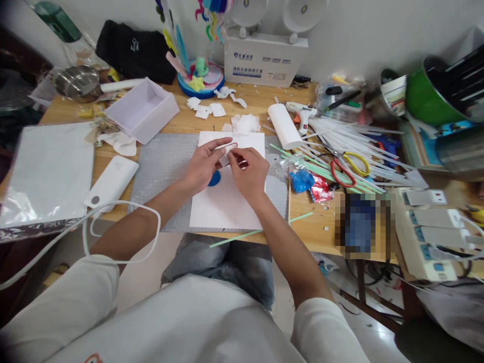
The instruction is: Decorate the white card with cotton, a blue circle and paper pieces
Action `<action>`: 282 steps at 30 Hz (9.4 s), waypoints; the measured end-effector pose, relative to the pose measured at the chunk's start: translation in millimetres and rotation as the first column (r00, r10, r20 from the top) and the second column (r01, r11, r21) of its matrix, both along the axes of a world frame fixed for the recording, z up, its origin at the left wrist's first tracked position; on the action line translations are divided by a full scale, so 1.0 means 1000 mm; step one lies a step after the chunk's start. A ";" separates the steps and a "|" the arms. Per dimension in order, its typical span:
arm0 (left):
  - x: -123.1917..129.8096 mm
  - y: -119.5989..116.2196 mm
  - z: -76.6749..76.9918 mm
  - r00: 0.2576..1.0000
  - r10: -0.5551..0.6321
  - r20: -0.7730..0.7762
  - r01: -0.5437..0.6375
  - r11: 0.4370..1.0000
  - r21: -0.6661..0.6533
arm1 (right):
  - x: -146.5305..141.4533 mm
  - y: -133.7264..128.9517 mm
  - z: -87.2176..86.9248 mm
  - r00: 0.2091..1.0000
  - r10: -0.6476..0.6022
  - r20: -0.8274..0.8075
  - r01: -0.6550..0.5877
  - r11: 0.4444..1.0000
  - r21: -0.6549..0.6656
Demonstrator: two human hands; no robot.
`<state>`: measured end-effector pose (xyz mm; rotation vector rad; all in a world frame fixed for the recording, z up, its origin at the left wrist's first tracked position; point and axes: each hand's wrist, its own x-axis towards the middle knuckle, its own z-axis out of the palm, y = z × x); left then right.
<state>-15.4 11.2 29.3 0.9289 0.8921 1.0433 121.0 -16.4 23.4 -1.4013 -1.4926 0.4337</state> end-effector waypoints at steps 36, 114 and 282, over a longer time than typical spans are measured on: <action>-0.003 -0.007 -0.010 0.887 0.103 -0.450 0.100 0.909 0.405 | -0.002 -0.001 -0.004 0.992 -0.004 -0.127 -0.008 0.995 -0.095; 0.001 0.006 -0.004 0.994 0.027 -0.109 -0.022 0.999 0.048 | 0.000 0.004 -0.001 0.943 0.023 -0.332 -0.067 0.990 -0.121; -0.013 0.023 -0.007 0.963 0.212 -0.168 -0.202 0.976 0.075 | 0.049 0.077 0.006 0.998 -0.017 -0.060 0.009 0.991 -0.132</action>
